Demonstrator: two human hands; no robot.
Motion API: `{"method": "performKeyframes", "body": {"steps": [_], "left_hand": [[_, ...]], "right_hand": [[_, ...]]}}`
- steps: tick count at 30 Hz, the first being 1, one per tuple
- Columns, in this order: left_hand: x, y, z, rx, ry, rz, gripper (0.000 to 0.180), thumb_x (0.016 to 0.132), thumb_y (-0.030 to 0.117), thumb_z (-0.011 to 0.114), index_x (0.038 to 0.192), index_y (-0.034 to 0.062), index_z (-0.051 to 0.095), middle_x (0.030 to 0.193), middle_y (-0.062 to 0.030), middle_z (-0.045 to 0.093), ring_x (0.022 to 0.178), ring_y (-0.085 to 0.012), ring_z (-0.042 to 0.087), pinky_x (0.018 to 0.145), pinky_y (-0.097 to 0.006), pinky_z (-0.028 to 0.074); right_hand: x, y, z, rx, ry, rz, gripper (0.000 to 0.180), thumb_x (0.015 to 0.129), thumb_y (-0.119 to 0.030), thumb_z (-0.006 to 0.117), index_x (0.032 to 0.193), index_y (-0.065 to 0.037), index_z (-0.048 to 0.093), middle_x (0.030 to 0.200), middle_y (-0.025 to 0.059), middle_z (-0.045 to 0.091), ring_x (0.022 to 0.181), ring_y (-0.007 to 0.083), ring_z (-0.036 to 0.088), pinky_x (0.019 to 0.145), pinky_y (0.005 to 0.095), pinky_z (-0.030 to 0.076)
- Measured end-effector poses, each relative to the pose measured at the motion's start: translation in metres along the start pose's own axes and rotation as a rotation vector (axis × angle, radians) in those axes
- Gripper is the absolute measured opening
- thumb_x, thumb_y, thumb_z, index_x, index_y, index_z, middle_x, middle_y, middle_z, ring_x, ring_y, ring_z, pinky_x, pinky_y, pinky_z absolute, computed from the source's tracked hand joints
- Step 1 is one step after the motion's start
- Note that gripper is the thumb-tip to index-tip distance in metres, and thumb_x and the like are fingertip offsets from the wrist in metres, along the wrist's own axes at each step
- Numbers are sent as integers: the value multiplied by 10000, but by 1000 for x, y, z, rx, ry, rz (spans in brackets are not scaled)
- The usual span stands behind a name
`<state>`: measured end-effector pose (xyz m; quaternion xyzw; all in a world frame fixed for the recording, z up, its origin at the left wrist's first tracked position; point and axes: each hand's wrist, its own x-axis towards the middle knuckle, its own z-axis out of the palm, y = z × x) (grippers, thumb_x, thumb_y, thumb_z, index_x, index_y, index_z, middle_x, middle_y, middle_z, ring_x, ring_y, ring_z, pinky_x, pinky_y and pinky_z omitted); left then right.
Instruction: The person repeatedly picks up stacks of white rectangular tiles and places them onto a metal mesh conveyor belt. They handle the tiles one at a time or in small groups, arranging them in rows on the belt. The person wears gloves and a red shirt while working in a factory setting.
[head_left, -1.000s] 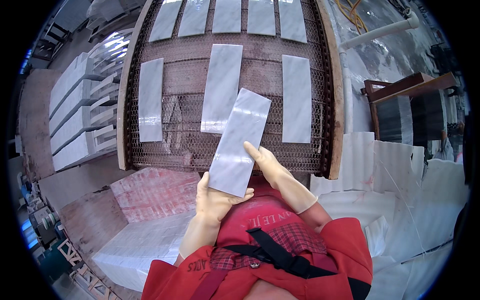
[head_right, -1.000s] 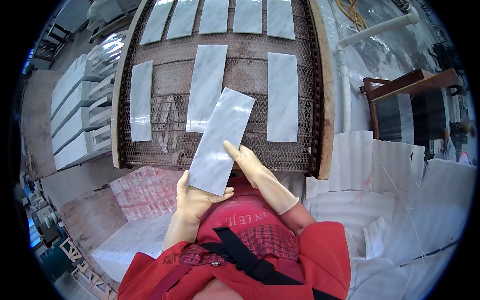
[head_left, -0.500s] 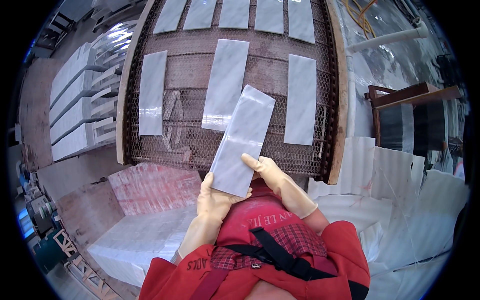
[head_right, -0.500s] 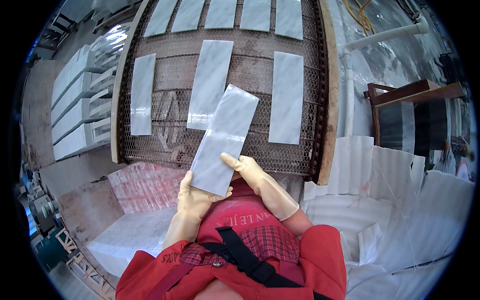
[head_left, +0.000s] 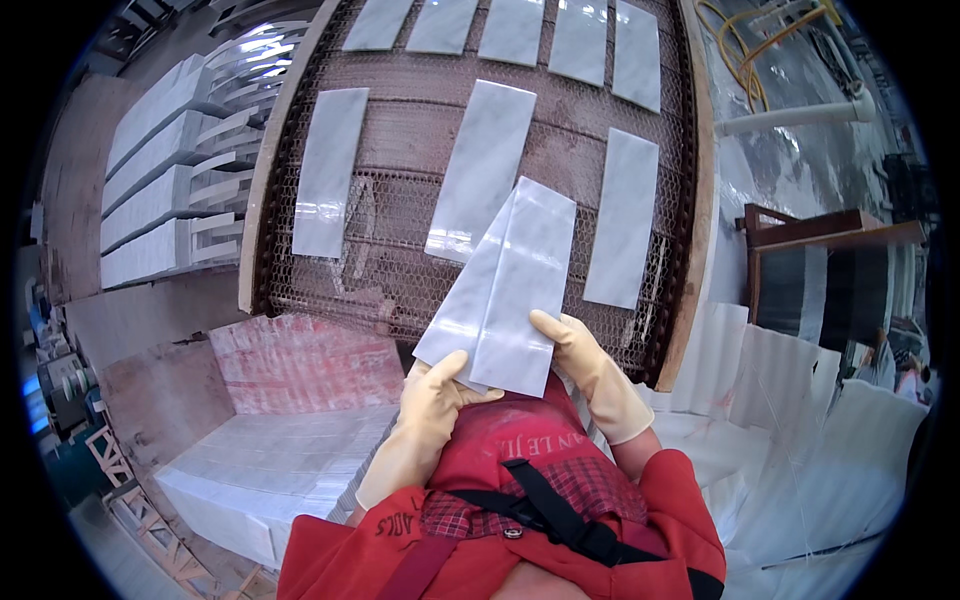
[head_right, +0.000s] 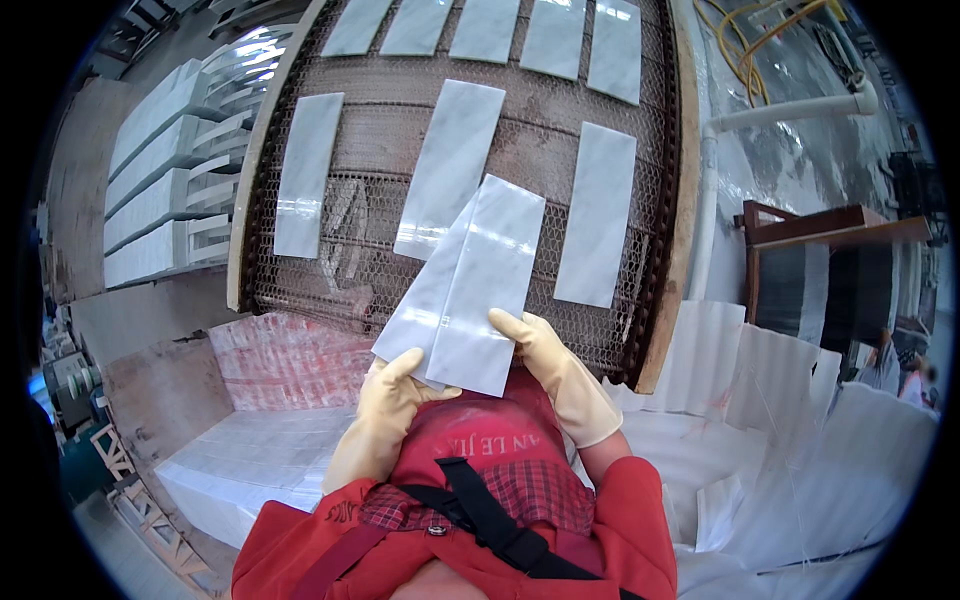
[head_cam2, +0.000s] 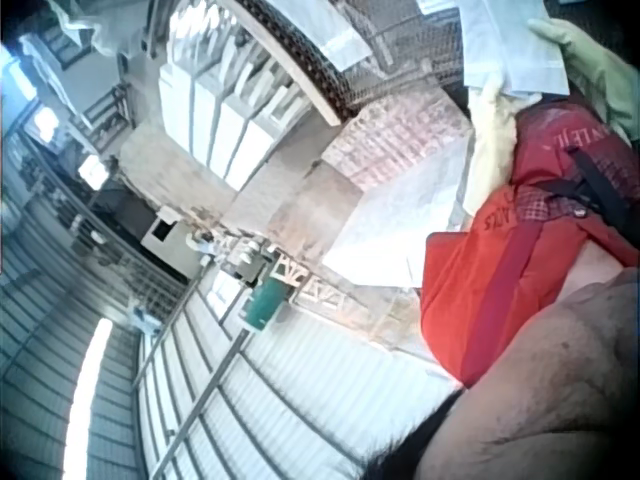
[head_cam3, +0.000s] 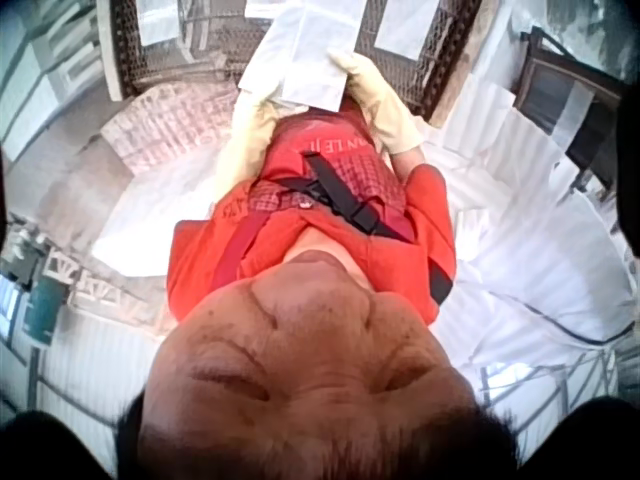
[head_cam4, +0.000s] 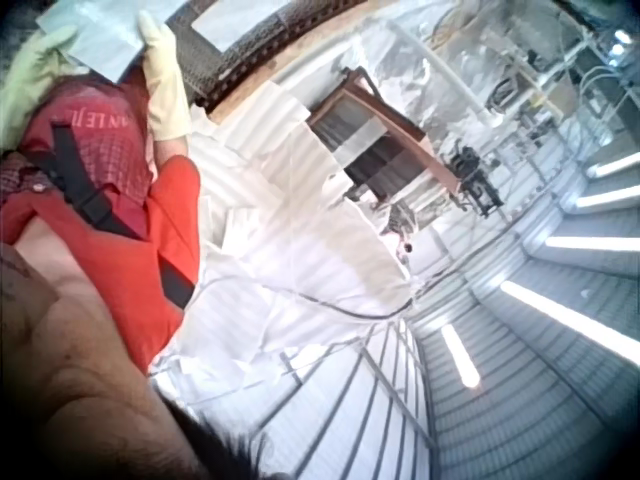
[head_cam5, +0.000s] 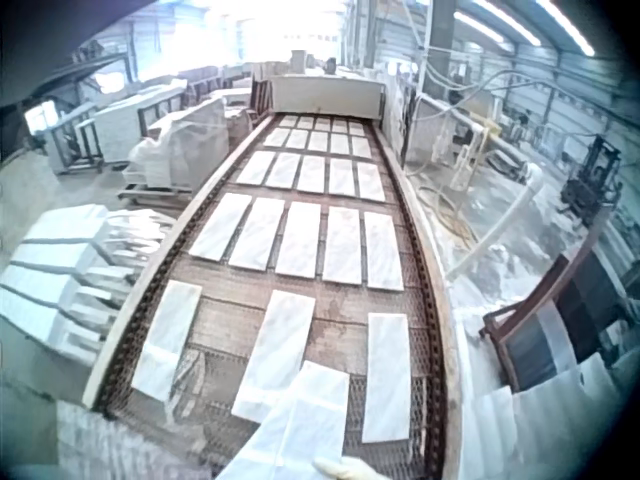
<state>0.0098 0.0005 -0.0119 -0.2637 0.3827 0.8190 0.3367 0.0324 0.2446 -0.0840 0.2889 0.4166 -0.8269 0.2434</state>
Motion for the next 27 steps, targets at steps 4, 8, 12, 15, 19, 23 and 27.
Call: {"method": "performKeyframes", "body": {"steps": [4, 8, 12, 15, 19, 23, 27], "left_hand": [[-2, 6, 4, 103, 31, 151, 453, 962, 40, 684, 1399, -16, 580, 1300, -166, 694, 1146, -306, 712, 970, -475, 605], [-7, 13, 10, -41, -11, 261, 462, 929, 11, 726, 1375, -35, 611, 1269, -148, 712, 1148, -249, 700, 1041, -372, 542], [-15, 56, -21, -111, -95, 320, 545, 885, -14, 707, 1409, -73, 570, 1317, -193, 691, 1215, -297, 684, 1084, -438, 532], [-34, 96, -40, -100, -100, 380, 646, 868, 51, 726, 1464, -76, 513, 1357, -216, 666, 1212, -356, 686, 1099, -480, 531], [3, 116, -46, -142, 25, 632, 612, 883, 26, 732, 1450, -59, 518, 1351, -206, 653, 1212, -353, 671, 1097, -490, 533], [78, 131, -65, -196, 104, 638, 563, 913, -17, 697, 1448, -25, 524, 1364, -187, 642, 1222, -354, 660, 1095, -507, 534], [123, 128, -61, -290, 52, 614, 555, 925, -63, 658, 1461, -6, 526, 1394, -191, 638, 1260, -377, 643, 1125, -541, 509]], "right_hand": [[-16, -12, 22, 29, 94, -75, 512, 987, -383, 734, 1312, 6, 657, 1158, 98, 747, 1005, 196, 734, 886, 353, 590], [-37, -22, 47, 259, 176, -143, 466, 979, -276, 724, 1315, 37, 641, 1181, 141, 741, 1028, 253, 736, 917, 387, 598], [-52, -51, 25, 361, 65, -258, 507, 954, -233, 730, 1354, 53, 606, 1185, 179, 733, 1043, 304, 741, 936, 433, 611], [-64, -70, 19, 112, 230, -505, 506, 972, -245, 705, 1357, 61, 588, 1184, 179, 737, 1043, 303, 744, 931, 439, 614], [-51, -79, -5, 62, 307, -695, 433, 1010, -228, 682, 1335, 48, 606, 1173, 153, 737, 1000, 274, 750, 903, 407, 617], [-32, -78, 0, 20, 385, -669, 359, 1014, -163, 676, 1309, 33, 622, 1183, 135, 734, 994, 248, 744, 871, 382, 620], [-5, -71, 9, -26, 468, -581, 351, 983, -167, 714, 1267, 25, 638, 1141, 126, 740, 943, 231, 745, 867, 364, 613]]}}
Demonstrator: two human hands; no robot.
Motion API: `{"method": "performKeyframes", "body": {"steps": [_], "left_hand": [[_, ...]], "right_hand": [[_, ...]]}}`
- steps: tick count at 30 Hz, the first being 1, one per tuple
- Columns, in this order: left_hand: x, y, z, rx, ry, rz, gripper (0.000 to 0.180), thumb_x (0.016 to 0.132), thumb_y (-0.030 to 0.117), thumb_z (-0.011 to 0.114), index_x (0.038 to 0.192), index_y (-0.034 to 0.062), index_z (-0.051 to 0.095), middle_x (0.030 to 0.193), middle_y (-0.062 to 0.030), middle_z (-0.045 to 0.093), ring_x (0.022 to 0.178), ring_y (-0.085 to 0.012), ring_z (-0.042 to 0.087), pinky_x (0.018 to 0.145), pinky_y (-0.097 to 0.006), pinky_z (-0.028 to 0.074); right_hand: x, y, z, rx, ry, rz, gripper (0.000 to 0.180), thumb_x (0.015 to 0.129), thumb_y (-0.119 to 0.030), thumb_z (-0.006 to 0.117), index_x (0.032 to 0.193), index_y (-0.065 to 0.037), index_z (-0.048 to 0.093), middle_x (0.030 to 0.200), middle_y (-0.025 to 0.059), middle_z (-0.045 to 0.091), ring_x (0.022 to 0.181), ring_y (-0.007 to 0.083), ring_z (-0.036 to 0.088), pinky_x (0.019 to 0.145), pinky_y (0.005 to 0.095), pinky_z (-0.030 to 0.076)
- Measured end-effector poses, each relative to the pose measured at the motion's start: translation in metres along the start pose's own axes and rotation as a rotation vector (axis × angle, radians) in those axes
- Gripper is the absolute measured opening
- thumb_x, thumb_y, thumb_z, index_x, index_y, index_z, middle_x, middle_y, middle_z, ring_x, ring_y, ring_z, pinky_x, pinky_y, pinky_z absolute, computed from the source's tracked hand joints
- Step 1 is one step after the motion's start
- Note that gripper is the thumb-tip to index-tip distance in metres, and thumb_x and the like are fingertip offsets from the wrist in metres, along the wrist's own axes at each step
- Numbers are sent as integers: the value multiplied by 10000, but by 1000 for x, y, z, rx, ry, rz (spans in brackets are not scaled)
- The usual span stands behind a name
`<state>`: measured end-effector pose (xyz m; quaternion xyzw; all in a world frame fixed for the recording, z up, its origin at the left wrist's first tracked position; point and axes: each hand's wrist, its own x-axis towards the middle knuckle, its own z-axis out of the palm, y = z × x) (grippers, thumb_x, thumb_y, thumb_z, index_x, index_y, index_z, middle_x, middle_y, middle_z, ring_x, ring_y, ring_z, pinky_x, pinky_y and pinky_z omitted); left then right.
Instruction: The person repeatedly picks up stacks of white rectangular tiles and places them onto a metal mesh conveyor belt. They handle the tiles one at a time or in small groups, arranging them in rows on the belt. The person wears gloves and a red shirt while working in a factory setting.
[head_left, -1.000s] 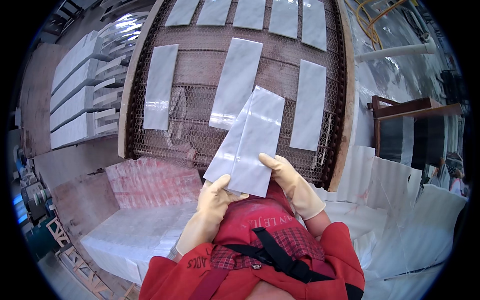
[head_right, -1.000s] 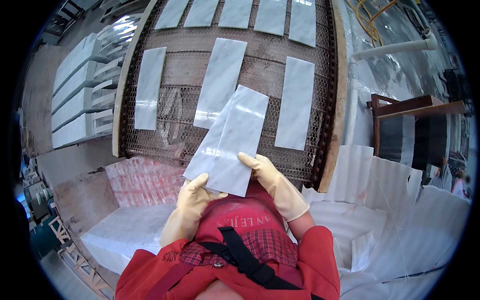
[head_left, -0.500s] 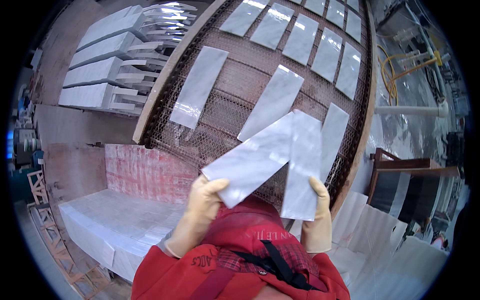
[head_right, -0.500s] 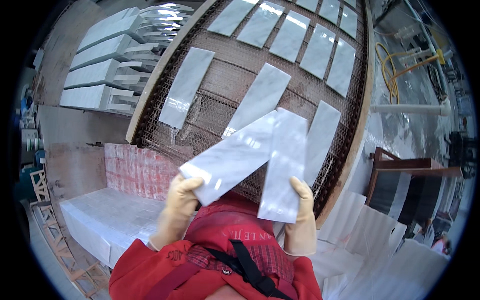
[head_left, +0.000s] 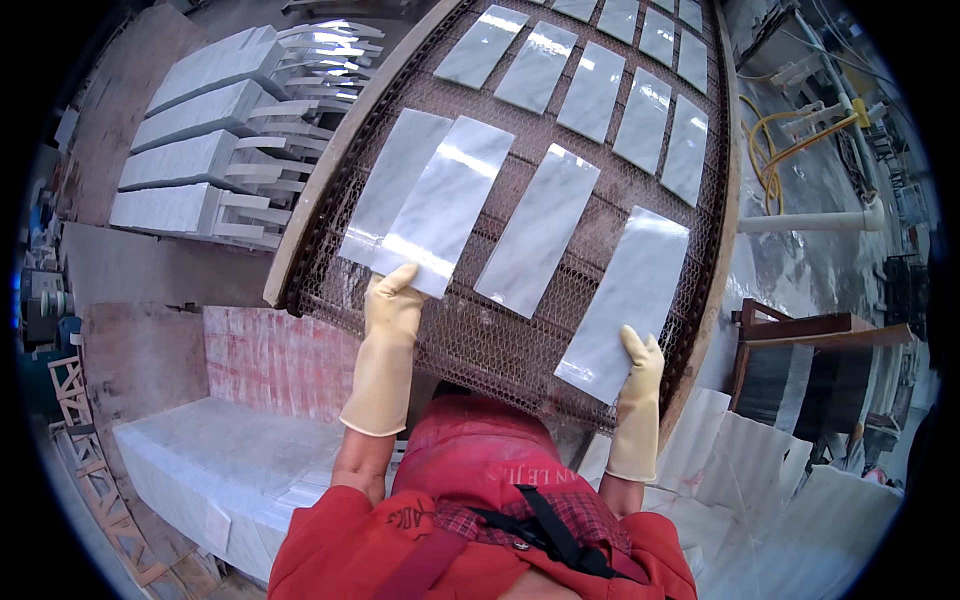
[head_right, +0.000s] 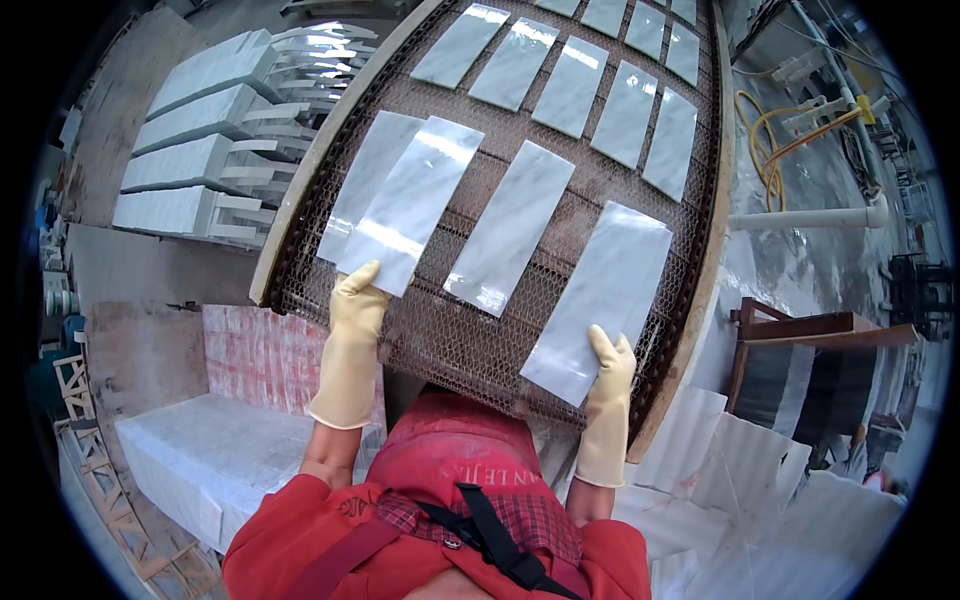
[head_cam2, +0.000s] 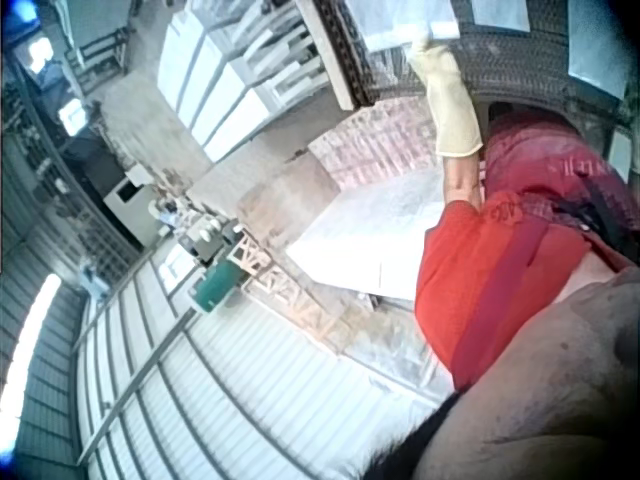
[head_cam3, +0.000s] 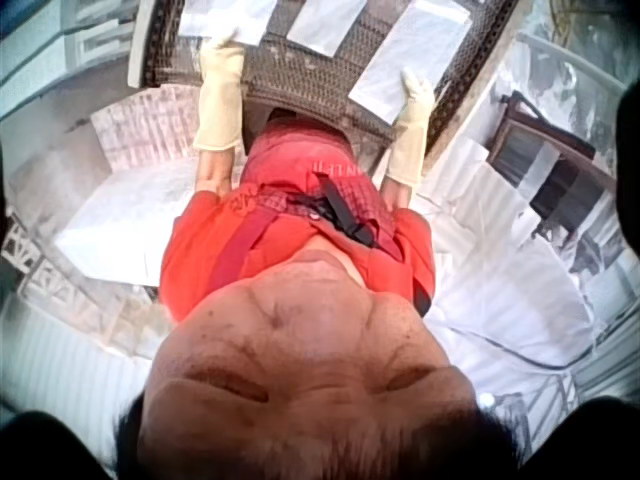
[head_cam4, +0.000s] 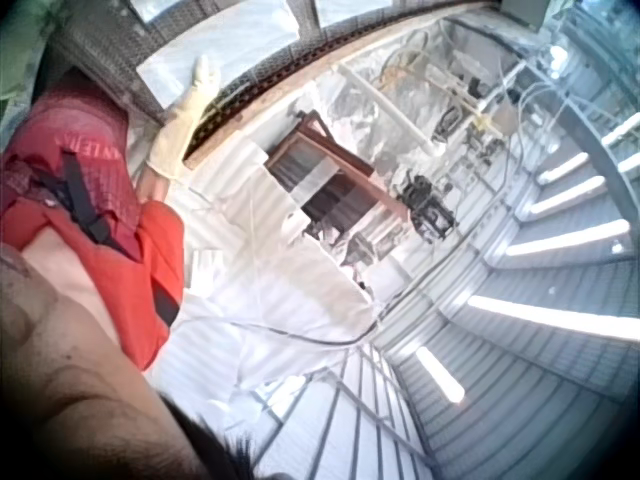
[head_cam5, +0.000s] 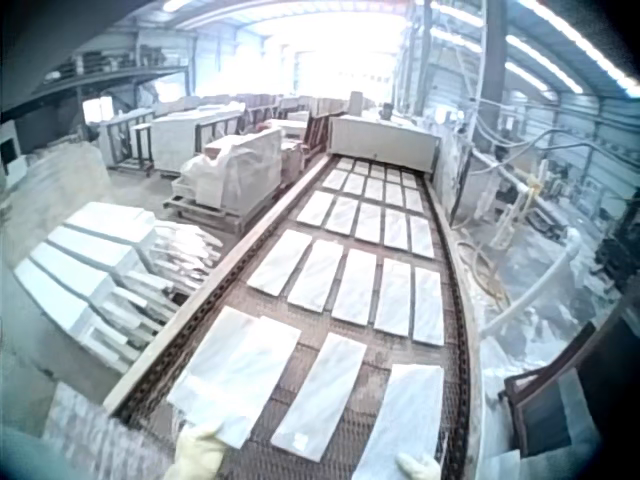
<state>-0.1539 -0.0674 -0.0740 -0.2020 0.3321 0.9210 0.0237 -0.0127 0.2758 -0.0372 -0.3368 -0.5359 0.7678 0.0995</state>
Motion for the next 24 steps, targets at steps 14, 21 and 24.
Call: {"method": "performKeyframes", "body": {"steps": [14, 21, 24], "left_hand": [[42, -33, -16, -131, -40, -523, 546, 1022, 116, 595, 1507, -68, 423, 1506, -269, 526, 1396, -404, 526, 1196, -578, 419], [45, -34, -31, -159, 0, -572, 544, 1059, 239, 535, 1526, -10, 407, 1592, -274, 427, 1503, -462, 365, 1232, -672, 296], [24, -13, -13, -180, 78, -597, 536, 1066, 251, 520, 1536, 22, 399, 1631, -274, 374, 1525, -459, 335, 1232, -695, 279]], "right_hand": [[82, 14, 23, -115, -52, 57, 306, 979, -181, 730, 1206, 14, 667, 1085, 104, 750, 923, 199, 729, 828, 347, 588], [86, -1, 23, -468, -2, 97, 500, 1000, -281, 695, 1349, 67, 614, 1248, 163, 722, 1128, 257, 699, 1013, 367, 527], [80, -6, 20, -881, 128, 40, 637, 1004, -372, 674, 1482, 30, 549, 1452, 215, 631, 1367, 300, 594, 1142, 366, 444]]}}
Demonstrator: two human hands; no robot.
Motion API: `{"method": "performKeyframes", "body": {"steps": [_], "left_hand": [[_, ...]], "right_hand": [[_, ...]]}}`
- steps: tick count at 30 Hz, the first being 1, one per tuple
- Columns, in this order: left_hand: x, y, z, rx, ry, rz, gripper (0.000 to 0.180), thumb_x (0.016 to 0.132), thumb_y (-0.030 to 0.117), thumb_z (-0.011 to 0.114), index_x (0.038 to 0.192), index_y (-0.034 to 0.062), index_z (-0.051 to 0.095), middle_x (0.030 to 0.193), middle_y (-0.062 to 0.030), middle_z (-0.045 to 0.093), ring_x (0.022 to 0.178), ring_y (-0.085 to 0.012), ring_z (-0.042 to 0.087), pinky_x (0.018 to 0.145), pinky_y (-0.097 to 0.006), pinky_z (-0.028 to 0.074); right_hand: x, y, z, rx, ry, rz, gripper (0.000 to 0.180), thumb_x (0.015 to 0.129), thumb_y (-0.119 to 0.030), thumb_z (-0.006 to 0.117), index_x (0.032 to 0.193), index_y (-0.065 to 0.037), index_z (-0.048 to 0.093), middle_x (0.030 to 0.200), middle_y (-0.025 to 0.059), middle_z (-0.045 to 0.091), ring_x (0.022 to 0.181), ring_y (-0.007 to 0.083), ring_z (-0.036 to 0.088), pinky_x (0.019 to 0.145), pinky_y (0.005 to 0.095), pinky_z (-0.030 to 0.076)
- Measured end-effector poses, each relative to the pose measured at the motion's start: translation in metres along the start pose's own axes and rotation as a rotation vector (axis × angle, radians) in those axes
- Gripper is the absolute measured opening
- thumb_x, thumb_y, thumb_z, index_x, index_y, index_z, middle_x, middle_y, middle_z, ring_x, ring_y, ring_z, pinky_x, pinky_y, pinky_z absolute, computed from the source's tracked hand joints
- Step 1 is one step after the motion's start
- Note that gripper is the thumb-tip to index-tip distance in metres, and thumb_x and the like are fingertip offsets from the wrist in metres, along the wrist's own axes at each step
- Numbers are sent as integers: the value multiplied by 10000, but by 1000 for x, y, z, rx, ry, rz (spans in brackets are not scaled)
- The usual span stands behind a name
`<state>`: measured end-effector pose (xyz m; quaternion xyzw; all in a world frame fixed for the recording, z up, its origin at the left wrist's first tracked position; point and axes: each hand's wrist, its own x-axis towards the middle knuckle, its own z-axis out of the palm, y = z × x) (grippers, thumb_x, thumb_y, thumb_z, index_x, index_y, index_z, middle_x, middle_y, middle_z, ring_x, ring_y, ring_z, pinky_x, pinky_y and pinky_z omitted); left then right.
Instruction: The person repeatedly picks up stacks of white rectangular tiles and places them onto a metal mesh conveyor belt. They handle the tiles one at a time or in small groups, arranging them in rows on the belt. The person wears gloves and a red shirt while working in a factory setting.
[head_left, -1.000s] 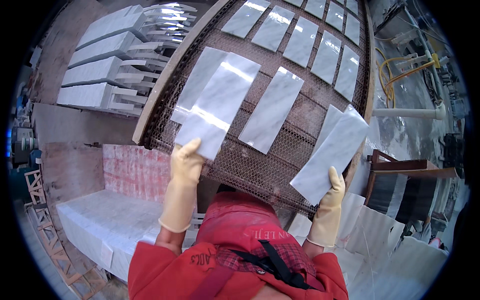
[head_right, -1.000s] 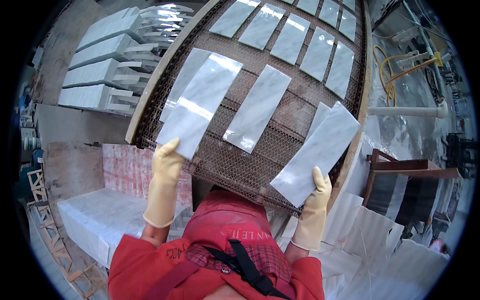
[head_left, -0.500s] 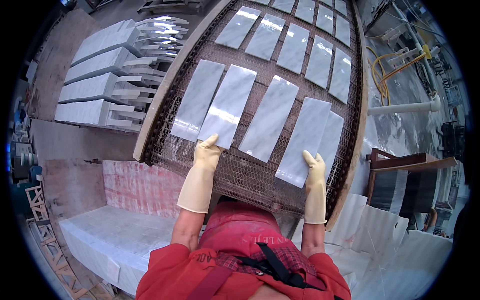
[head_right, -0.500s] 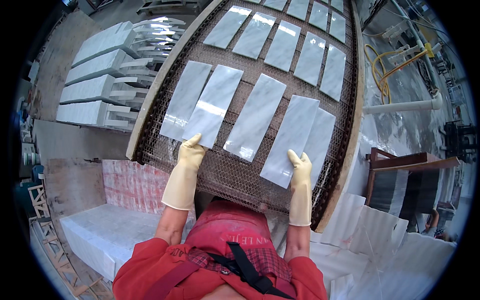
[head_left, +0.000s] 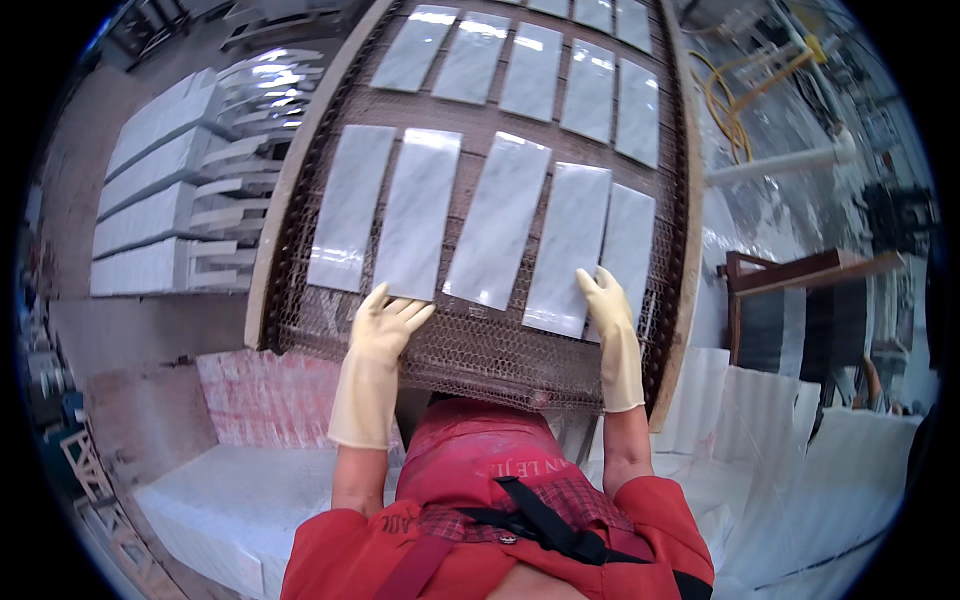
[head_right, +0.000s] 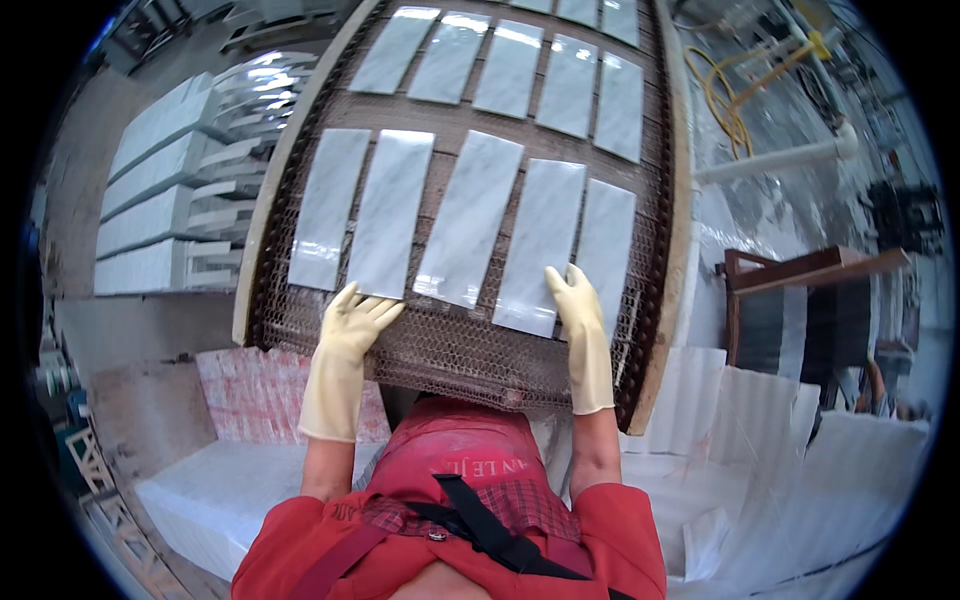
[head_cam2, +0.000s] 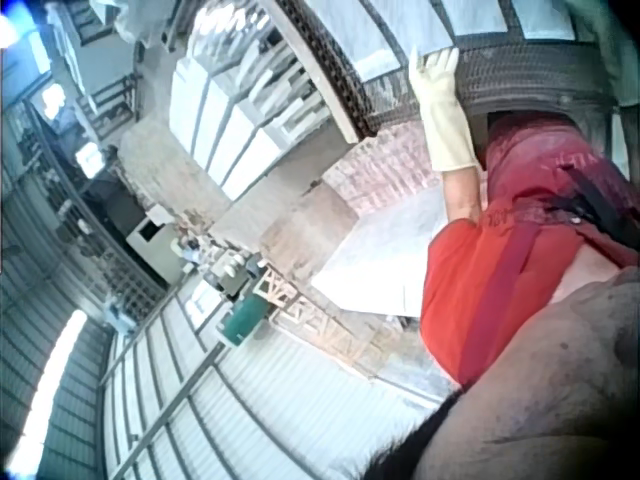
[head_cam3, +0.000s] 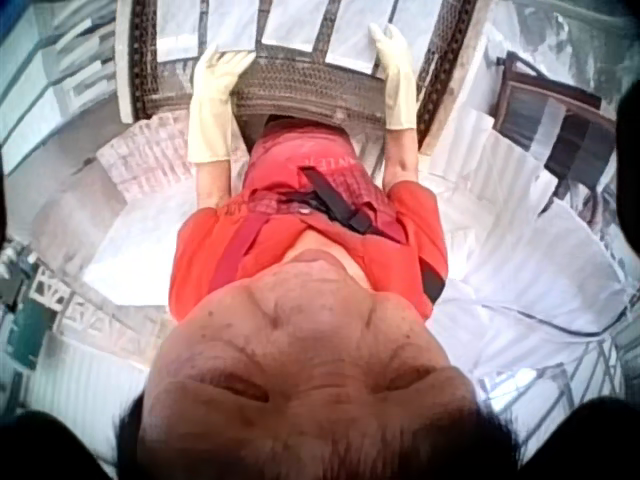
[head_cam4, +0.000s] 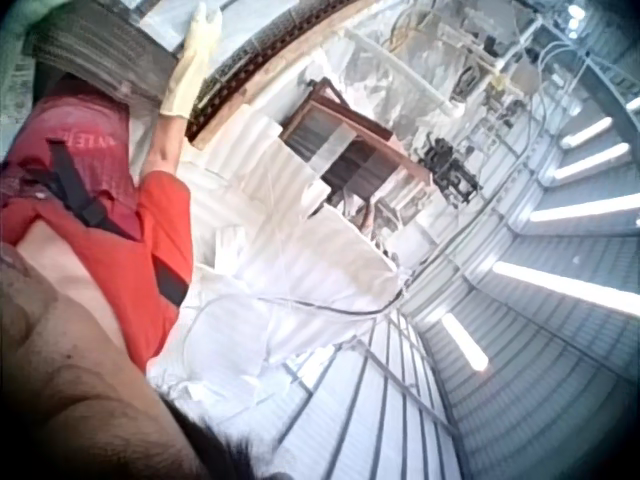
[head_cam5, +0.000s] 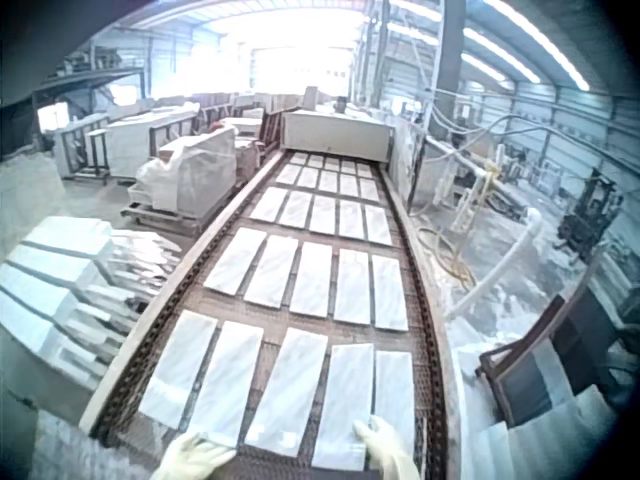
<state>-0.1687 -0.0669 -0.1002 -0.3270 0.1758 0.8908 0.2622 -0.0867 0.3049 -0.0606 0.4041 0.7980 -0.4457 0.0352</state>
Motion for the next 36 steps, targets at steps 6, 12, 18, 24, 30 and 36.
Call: {"method": "performKeyframes", "body": {"steps": [6, 12, 18, 24, 30, 36], "left_hand": [[-33, -12, -32, 211, -37, 299, 603, 1054, 274, 602, 1562, 30, 388, 1558, -338, 427, 1441, -537, 424, 1154, -673, 427], [-70, -37, -7, 435, -44, 318, 589, 1070, 280, 586, 1576, 35, 410, 1472, -312, 539, 1350, -476, 552, 1102, -591, 512], [-78, -79, 7, 753, 16, 416, 488, 1082, 216, 562, 1534, 46, 492, 1428, -241, 605, 1250, -343, 645, 1012, -454, 580], [-70, -120, 38, 1132, -49, 643, 462, 1059, 132, 599, 1509, 47, 535, 1441, -189, 617, 1315, -279, 607, 1119, -400, 484], [-15, -120, 55, 1749, -138, 1166, 606, 953, 156, 724, 1501, -3, 521, 1483, -226, 581, 1393, -368, 544, 1175, -454, 422], [28, -128, 89, 2205, 84, 1168, 844, 845, 372, 835, 1545, 59, 481, 1545, -241, 498, 1429, -445, 458, 1203, -559, 339]], "right_hand": [[-10, -20, -31, -109, 227, -210, 635, 980, -358, 729, 1522, -87, 540, 1476, 168, 609, 1378, 297, 575, 1159, 395, 449], [62, -8, -15, -620, 434, -133, 920, 864, -443, 848, 1611, -154, 394, 1644, 82, 444, 1527, 290, 401, 1241, 457, 367], [74, 10, -2, -537, 522, -187, 957, 805, -451, 883, 1582, -135, 423, 1639, 73, 453, 1510, 308, 427, 1203, 511, 398], [72, 10, -1, -431, 604, -216, 959, 741, -410, 914, 1542, -119, 475, 1553, 88, 555, 1417, 303, 540, 1169, 458, 437], [77, 13, -1, -359, 663, -249, 929, 732, -393, 911, 1513, -103, 501, 1522, 97, 580, 1357, 285, 585, 1125, 459, 461], [80, 17, 0, -420, 616, -259, 922, 746, -410, 905, 1512, -95, 499, 1540, 109, 558, 1388, 289, 555, 1132, 469, 448]]}}
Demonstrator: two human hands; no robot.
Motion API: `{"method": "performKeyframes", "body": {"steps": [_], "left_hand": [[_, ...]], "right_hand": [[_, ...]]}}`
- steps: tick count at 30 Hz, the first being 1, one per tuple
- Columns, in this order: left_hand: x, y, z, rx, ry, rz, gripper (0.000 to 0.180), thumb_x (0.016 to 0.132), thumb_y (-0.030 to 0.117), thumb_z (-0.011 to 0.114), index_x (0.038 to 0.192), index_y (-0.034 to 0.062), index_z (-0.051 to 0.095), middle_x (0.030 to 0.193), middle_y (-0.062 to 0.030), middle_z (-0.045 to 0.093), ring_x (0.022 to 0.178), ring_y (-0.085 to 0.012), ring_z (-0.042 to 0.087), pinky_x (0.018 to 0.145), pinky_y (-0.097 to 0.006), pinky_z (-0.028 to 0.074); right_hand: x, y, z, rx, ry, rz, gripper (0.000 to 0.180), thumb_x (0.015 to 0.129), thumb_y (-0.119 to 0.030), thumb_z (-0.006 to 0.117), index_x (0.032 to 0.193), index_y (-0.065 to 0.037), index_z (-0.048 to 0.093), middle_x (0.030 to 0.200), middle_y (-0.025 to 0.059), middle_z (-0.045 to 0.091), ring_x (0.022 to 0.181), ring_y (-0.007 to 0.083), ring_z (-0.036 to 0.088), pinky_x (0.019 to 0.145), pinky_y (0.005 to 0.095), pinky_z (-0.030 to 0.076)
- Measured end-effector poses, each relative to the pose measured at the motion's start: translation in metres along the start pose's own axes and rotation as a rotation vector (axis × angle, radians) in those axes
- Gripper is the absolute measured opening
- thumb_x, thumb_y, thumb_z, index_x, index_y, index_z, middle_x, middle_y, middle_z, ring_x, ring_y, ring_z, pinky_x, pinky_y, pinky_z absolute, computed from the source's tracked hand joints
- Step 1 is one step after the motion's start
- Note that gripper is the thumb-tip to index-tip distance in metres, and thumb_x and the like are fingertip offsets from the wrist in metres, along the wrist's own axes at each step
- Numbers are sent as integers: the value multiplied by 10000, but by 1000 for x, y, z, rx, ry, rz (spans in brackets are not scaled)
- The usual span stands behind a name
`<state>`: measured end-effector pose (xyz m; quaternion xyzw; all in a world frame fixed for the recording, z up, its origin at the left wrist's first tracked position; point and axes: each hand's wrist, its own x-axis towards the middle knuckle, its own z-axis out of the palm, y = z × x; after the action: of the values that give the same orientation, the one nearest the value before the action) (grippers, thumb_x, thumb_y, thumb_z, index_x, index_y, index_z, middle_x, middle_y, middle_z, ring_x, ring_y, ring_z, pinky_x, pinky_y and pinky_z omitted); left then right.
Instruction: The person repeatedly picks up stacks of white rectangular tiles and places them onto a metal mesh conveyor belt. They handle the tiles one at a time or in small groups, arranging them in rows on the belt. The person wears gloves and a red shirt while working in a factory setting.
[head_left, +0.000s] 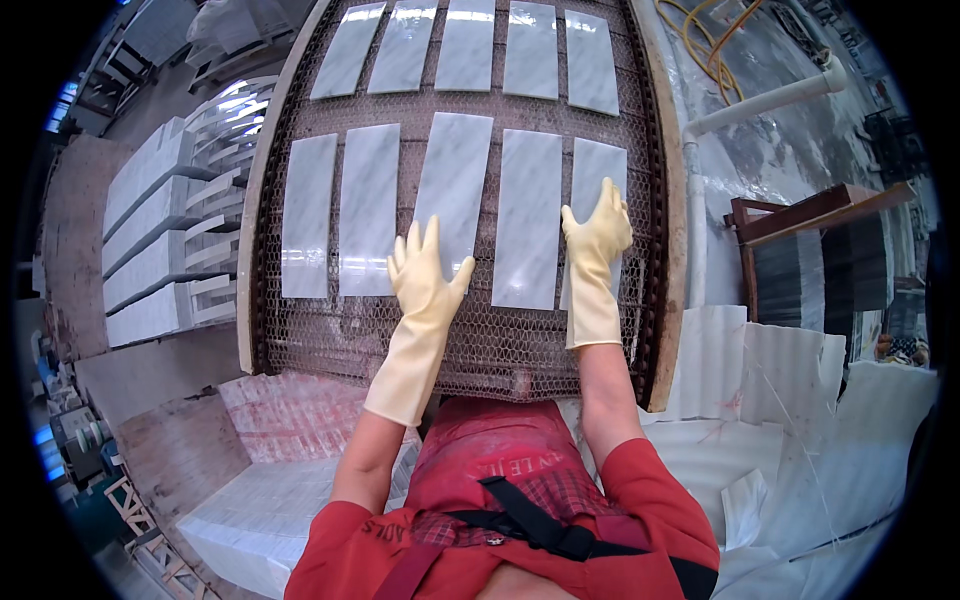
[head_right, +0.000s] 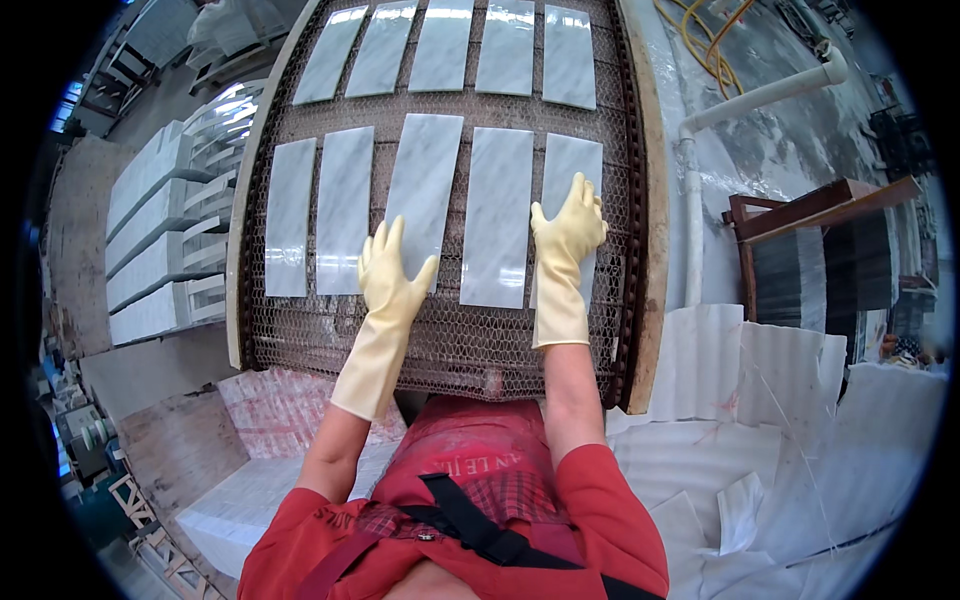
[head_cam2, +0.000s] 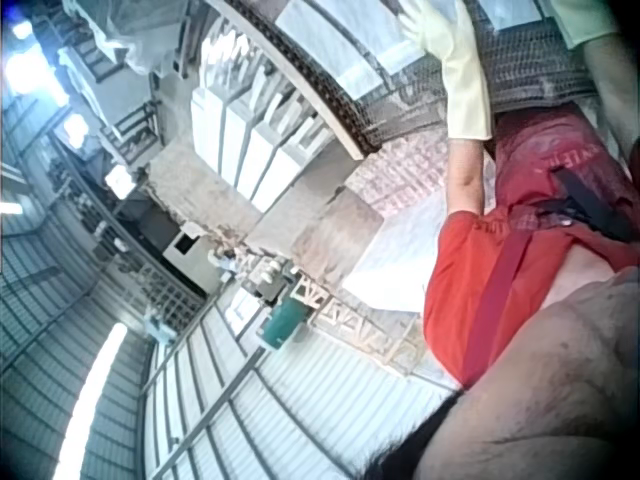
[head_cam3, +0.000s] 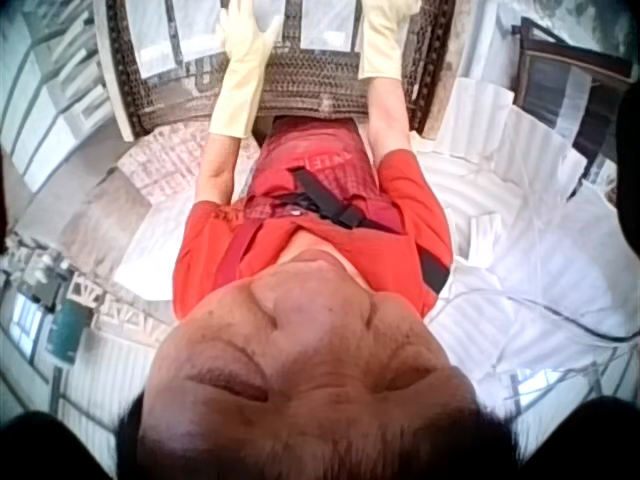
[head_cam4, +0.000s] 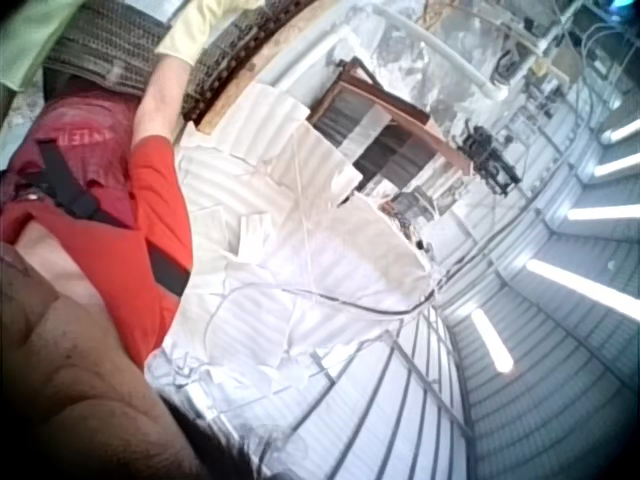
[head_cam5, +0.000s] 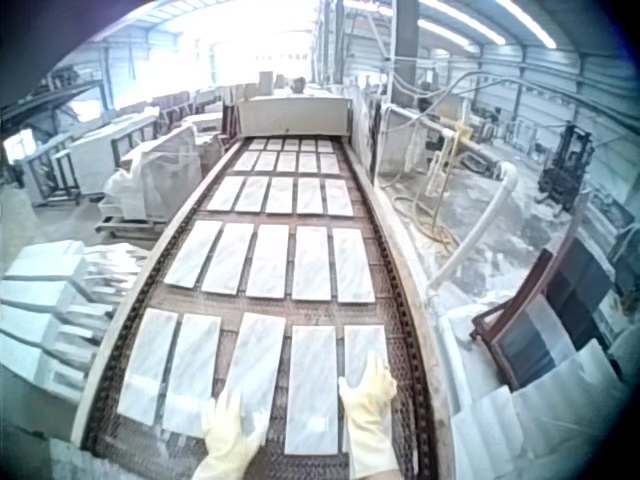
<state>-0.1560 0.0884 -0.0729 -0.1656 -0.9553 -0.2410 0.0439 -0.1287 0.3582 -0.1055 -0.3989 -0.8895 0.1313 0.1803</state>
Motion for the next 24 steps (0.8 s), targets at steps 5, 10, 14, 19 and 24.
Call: {"method": "performKeyframes", "body": {"steps": [5, 10, 14, 19, 24], "left_hand": [[15, 9, 30, 198, -86, -88, 980, 806, 476, 859, 1609, 141, 409, 1656, -215, 355, 1467, -549, 349, 1206, -664, 277], [29, 21, 29, 245, -124, -134, 999, 764, 420, 887, 1603, 176, 405, 1669, -200, 338, 1372, -523, 455, 1120, -597, 422], [39, 24, 11, 233, -184, -181, 1044, 734, 402, 907, 1613, 191, 385, 1656, -179, 372, 1305, -468, 535, 1068, -532, 494], [27, 13, -30, -14, -73, -145, 1044, 714, 353, 921, 1602, 147, 413, 1581, -206, 470, 1341, -416, 549, 1097, -504, 490], [-9, 24, -73, -799, -151, -395, 893, 791, 257, 887, 1562, 68, 478, 1530, -245, 530, 1352, -335, 571, 1138, -429, 470]], "right_hand": [[-3, 4, 3, -44, -23, -37, 897, 801, -441, 875, 1528, -89, 485, 1575, 125, 517, 1435, 307, 504, 1157, 511, 414], [-5, 10, -6, -64, -68, -94, 803, 892, -425, 805, 1538, -73, 483, 1590, 150, 494, 1468, 323, 466, 1196, 553, 365], [-35, 1, -28, 458, -196, -117, 721, 958, -406, 735, 1542, -65, 486, 1583, 172, 502, 1498, 342, 432, 1228, 574, 340], [-107, -74, -61, 1298, -938, 262, 732, 1059, -515, 564, 1608, -65, 385, 1626, 223, 426, 1487, 368, 440, 1240, 516, 365], [-124, -126, 17, 1919, -1168, 500, 974, 995, -808, 375, 1641, -83, 296, 1645, 179, 383, 1422, 347, 487, 1197, 549, 390]]}}
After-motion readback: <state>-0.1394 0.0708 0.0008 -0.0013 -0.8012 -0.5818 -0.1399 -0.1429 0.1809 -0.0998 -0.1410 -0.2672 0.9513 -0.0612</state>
